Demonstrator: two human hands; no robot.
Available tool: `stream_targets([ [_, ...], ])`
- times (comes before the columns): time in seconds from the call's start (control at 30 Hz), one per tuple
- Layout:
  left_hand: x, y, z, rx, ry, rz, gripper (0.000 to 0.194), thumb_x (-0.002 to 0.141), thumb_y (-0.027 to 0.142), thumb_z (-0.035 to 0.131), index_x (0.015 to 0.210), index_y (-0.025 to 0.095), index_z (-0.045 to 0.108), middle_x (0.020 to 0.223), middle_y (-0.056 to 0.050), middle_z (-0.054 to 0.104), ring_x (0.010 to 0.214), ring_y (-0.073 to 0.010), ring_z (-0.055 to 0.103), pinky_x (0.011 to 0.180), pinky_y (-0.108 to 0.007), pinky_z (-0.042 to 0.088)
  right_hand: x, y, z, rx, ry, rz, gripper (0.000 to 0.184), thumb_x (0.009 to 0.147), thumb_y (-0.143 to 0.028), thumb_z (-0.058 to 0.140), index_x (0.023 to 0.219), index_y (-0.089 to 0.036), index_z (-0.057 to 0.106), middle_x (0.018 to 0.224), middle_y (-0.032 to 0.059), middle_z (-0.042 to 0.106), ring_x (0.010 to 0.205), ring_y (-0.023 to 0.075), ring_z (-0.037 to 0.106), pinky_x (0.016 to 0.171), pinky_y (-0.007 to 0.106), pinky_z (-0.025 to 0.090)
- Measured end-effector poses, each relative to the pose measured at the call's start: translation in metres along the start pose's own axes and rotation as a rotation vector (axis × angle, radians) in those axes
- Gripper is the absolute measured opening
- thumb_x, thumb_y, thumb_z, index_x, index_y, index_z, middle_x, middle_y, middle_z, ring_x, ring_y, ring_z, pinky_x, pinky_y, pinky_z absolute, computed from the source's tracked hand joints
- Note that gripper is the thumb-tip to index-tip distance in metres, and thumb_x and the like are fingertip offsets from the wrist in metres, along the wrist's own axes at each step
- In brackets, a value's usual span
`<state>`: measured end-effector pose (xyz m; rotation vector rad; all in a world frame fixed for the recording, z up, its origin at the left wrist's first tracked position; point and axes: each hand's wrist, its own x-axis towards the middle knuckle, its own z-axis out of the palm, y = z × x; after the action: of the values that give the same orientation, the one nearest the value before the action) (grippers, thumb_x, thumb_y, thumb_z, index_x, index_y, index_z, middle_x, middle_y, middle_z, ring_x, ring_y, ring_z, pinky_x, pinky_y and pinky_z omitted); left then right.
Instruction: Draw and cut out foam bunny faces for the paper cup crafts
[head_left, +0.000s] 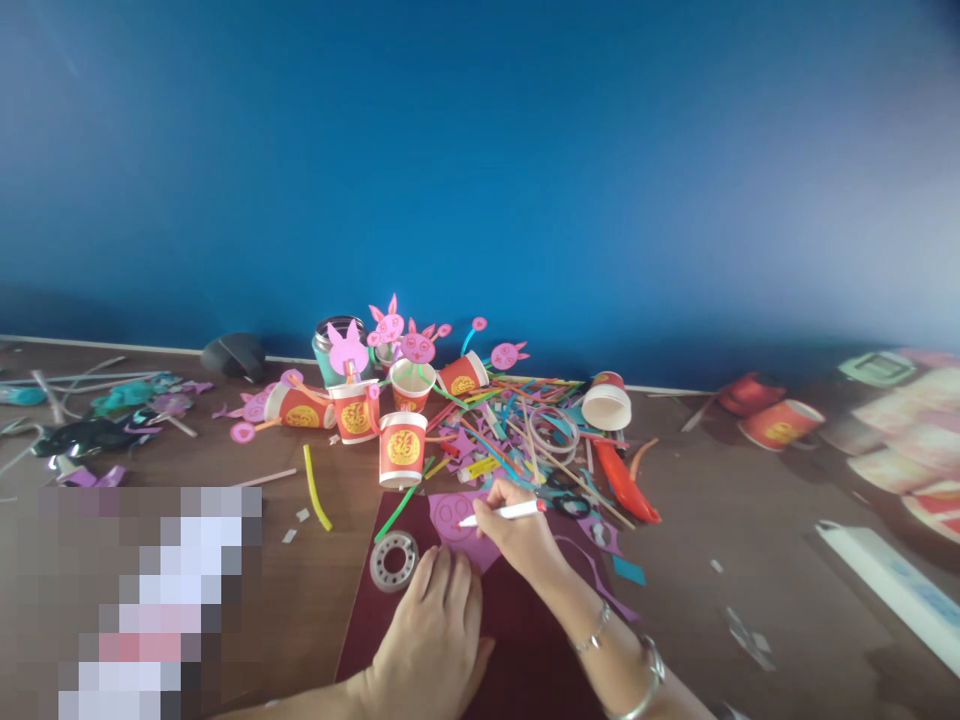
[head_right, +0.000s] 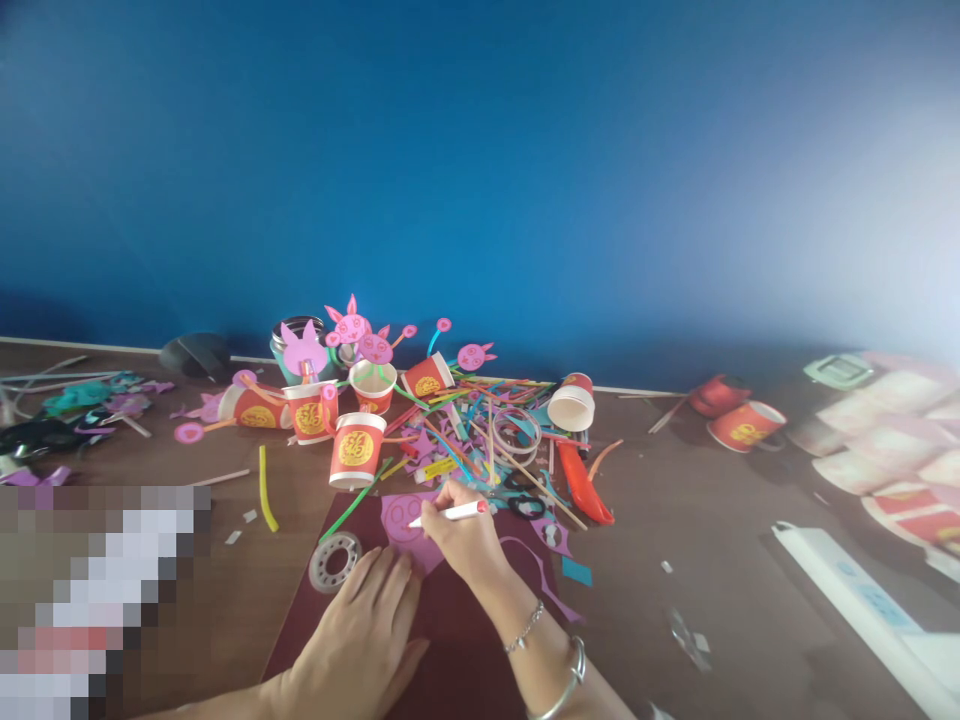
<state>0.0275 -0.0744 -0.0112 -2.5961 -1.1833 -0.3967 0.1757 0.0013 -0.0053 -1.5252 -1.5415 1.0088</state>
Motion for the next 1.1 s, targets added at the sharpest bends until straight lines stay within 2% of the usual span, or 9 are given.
stream_targets([
  [0.47, 0.0, 0.001, 0.001, 0.002, 0.016, -0.007, 0.049, 0.084, 0.05, 0.051, 0.108, 0.01, 0.068, 0.106, -0.012, 0.069, 0.101, -0.0298, 0.058, 0.099, -0.043, 0.024, 0.001, 0.001, -0.001, -0.026, 0.005, -0.004, 0.024, 0.074, -0.021, 0.052, 0.053, -0.024, 0.04, 0.044, -0.0035, 0.058, 0.044, 0.0121, 0.049, 0.047, 0.022, 0.038],
  [0.63, -0.002, 0.002, 0.003, -0.006, -0.007, 0.0, 0.051, 0.086, 0.05, 0.049, 0.111, 0.008, 0.065, 0.107, -0.014, 0.068, 0.103, -0.03, 0.057, 0.099, -0.043, 0.025, 0.0, 0.001, 0.001, -0.001, -0.004, -0.015, 0.024, 0.075, -0.024, 0.055, 0.054, -0.023, 0.042, 0.047, -0.0025, 0.061, 0.044, 0.0117, 0.05, 0.047, 0.022, 0.039],
  [0.77, -0.002, 0.002, 0.004, -0.003, -0.013, -0.003, 0.051, 0.086, 0.05, 0.048, 0.111, 0.009, 0.065, 0.107, -0.014, 0.068, 0.103, -0.03, 0.057, 0.099, -0.043, 0.026, 0.001, 0.001, 0.0, 0.113, -0.001, 0.027, 0.025, 0.073, -0.025, 0.057, 0.053, -0.023, 0.043, 0.043, -0.0031, 0.058, 0.041, 0.0112, 0.049, 0.044, 0.022, 0.037],
  [0.83, -0.002, 0.002, 0.004, -0.003, -0.023, -0.004, 0.051, 0.086, 0.05, 0.049, 0.112, 0.009, 0.065, 0.108, -0.014, 0.068, 0.103, -0.0299, 0.057, 0.099, -0.043, 0.027, 0.002, 0.0, -0.002, 0.239, 0.055, 0.038, 0.029, 0.076, -0.031, 0.058, 0.053, -0.023, 0.041, 0.04, -0.0035, 0.056, 0.039, 0.0109, 0.047, 0.044, 0.022, 0.037],
  [0.93, -0.003, 0.003, 0.004, -0.008, -0.067, 0.016, 0.05, 0.087, 0.049, 0.048, 0.115, 0.009, 0.063, 0.11, -0.015, 0.067, 0.105, -0.0295, 0.056, 0.098, -0.044, 0.029, 0.003, 0.001, -0.008, 0.368, 0.171, -0.02, 0.033, 0.081, -0.039, 0.056, 0.056, -0.023, 0.042, 0.04, -0.0046, 0.053, 0.041, 0.0108, 0.047, 0.048, 0.023, 0.039],
  [1.1, -0.005, 0.004, 0.001, -0.029, -0.136, 0.04, 0.05, 0.089, 0.046, 0.048, 0.117, 0.008, 0.061, 0.112, -0.017, 0.065, 0.106, -0.0299, 0.056, 0.097, -0.044, 0.032, 0.004, 0.004, -0.009, 0.245, 0.102, -0.08, 0.022, 0.075, -0.032, 0.062, 0.063, -0.022, 0.045, 0.049, -0.0061, 0.05, 0.046, 0.0111, 0.047, 0.048, 0.023, 0.038],
])
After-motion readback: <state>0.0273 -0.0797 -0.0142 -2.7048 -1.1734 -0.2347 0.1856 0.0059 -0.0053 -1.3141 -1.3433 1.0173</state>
